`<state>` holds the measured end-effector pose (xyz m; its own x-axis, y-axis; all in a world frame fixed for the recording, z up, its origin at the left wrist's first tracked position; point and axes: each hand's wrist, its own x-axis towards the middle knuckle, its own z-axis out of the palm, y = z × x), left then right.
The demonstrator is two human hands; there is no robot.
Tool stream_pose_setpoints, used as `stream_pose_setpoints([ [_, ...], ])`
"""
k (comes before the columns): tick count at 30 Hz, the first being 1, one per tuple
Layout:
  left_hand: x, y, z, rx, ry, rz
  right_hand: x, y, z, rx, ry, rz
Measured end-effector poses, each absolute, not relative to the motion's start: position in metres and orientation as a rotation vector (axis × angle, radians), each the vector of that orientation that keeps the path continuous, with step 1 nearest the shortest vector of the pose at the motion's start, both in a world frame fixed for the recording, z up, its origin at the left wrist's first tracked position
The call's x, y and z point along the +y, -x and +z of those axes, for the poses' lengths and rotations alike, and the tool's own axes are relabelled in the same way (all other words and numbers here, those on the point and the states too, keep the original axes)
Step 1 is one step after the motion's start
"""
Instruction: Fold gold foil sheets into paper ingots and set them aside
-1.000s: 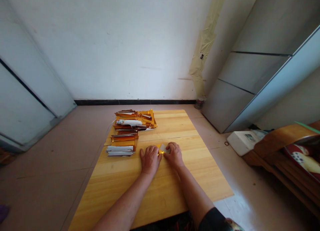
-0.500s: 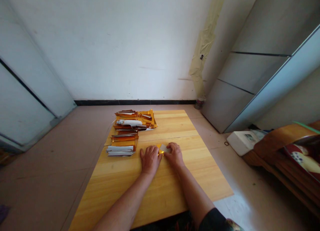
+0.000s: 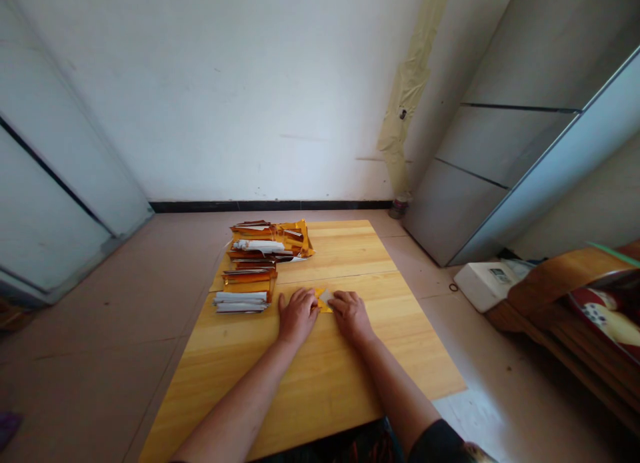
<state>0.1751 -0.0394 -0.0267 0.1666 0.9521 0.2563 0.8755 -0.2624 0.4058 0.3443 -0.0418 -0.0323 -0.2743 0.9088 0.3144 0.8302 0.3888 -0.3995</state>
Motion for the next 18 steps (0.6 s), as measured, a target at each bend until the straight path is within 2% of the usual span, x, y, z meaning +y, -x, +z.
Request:
stream_pose_setpoints([
  [18,-0.031,-0.169,-0.025,1.582,-2.550,0.674,-0.031,-0.335,-0.025,-2.268,1.421,0.169],
])
